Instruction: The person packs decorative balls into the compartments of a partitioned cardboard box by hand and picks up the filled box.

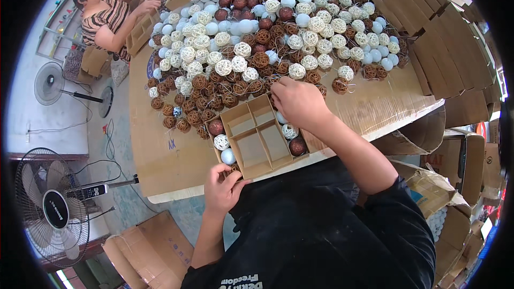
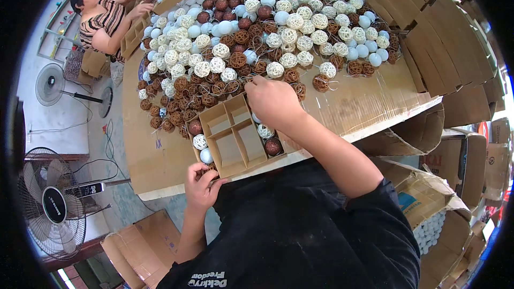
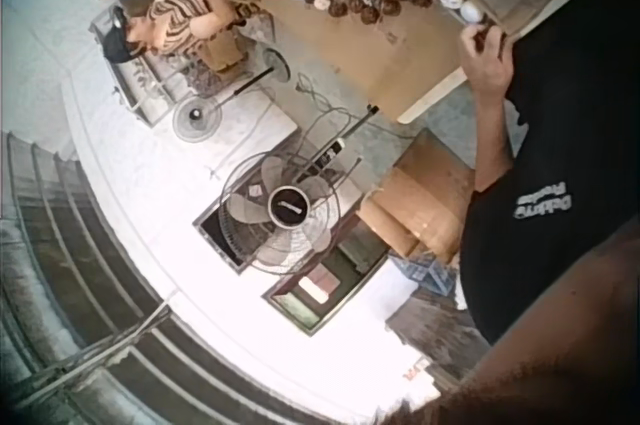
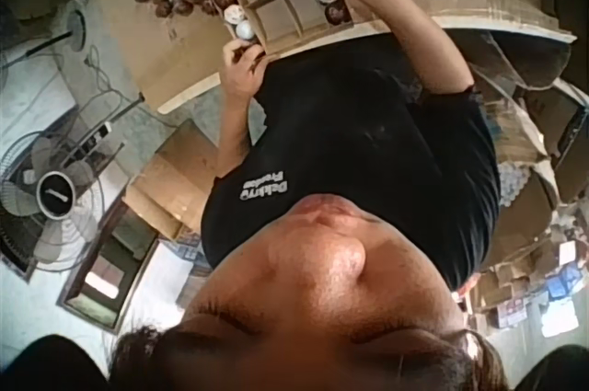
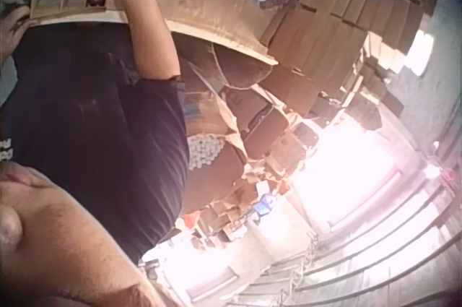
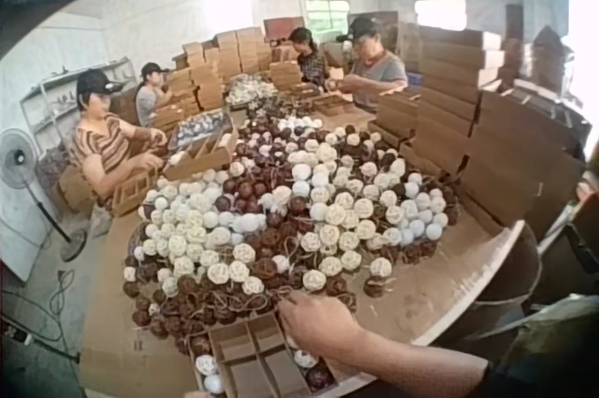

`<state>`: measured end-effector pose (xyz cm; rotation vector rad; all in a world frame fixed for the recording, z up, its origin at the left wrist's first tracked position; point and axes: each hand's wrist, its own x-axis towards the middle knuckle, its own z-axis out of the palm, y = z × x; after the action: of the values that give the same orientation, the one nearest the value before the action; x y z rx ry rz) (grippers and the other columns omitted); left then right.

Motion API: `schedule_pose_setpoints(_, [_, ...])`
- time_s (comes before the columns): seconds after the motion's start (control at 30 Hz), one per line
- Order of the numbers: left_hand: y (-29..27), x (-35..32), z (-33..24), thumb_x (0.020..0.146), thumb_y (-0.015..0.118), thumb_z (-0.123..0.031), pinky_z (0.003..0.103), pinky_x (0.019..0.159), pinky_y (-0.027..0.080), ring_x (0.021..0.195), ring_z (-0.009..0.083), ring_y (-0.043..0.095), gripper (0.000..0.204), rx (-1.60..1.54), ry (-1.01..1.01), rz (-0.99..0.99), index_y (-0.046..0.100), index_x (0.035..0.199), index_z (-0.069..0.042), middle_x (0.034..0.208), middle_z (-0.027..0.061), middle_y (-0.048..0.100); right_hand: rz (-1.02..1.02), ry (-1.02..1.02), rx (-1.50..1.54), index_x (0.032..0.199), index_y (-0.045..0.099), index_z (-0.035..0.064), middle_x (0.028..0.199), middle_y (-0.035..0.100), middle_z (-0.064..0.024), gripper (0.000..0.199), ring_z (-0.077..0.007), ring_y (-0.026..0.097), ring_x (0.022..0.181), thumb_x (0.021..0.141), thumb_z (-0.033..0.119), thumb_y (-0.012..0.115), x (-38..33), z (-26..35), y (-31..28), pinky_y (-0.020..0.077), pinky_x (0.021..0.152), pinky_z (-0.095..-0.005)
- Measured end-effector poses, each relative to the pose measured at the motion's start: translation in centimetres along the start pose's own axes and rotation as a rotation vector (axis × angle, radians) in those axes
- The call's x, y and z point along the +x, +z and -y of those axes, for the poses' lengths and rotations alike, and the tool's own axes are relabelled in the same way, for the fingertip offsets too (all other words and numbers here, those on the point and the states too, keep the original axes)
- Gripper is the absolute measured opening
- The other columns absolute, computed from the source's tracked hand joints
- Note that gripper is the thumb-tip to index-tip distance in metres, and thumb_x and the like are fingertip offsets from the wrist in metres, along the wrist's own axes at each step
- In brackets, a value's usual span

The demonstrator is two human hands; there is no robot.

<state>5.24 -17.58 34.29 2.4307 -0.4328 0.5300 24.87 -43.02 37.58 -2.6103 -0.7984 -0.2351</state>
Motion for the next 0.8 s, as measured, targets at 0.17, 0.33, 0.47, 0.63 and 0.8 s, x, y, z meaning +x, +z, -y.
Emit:
schedule_pose_setpoints(0.17, [0.2, -0.4, 0.1, 0.075, 0.094, -0.019, 0.033, 0.061, 0.047, 0.07, 0.0197, 0.055, 0.033, -0.039, -0.024, -0.012, 0.071, 0.098, -0.01, 0.106, 0.0076, 0.054, -0.067, 0.047, 0.056, 0.095, 0.062, 0.0061, 0.093, 0.067, -0.014, 0.009, -0.0345, 0.072, 0.077, 0.095, 0.015, 0.061, 0.5, -0.1, 0.6, 0.0595, 0.065, -0.046])
schedule_pose_setpoints(0.33, [0.2, -0.5, 0.3, 0.078, 0.092, -0.015, 0.031, 0.068, 0.049, 0.083, 0.0203, 0.057, 0.03, -0.044, -0.03, 0.046, 0.072, 0.099, -0.007, 0.112, 0.0105, 0.052, -0.188, 0.236, 0.218, 0.1, 0.06, 0.0053, 0.087, 0.067, -0.0141, 0.018, -0.0371, 0.068, 0.078, 0.09, 0.015, 0.072, 0.7, -0.1, 0.6, 0.0545, 0.066, -0.0484])
schedule_pose_setpoints(0.47, [0.4, -0.9, 0.2, 0.079, 0.092, -0.015, 0.03, 0.07, 0.049, 0.085, 0.0206, 0.057, 0.027, -0.053, -0.032, 0.02, 0.072, 0.096, -0.008, 0.112, 0.0105, 0.052, 0.02, 0.427, 0.545, 0.09, 0.064, 0.0007, 0.071, 0.063, -0.0092, 0.029, -0.0214, 0.057, 0.062, 0.09, 0.025, 0.081, 1.0, -0.1, -2.0, 0.0485, 0.061, -0.0359])
schedule_pose_setpoints(0.63, [0.2, -0.7, -0.4, 0.078, 0.092, -0.01, 0.03, 0.073, 0.049, 0.09, 0.0211, 0.058, 0.025, -0.097, 0.001, -0.117, 0.072, 0.094, -0.009, 0.116, 0.011, 0.053, -0.383, 0.375, 0.754, 0.091, 0.068, -0.0005, 0.068, 0.063, -0.0076, 0.02, -0.0112, 0.052, 0.059, 0.094, 0.017, 0.077, -4.4, -1.1, -2.5, 0.0459, 0.058, -0.0285])
schedule_pose_setpoints(0.8, [-1.5, 0.2, -1.8, 0.074, 0.093, -0.007, 0.036, 0.084, 0.051, 0.099, 0.0278, 0.059, 0.026, -0.133, -0.017, -0.209, 0.072, 0.089, -0.008, 0.117, 0.0143, 0.055, -0.531, 0.378, 0.402, 0.086, 0.068, 0.0004, 0.068, 0.063, -0.0094, 0.013, -0.0138, 0.06, 0.058, 0.094, 0.009, 0.073, -10.7, -5.1, -1.8, 0.0472, 0.057, -0.0292])
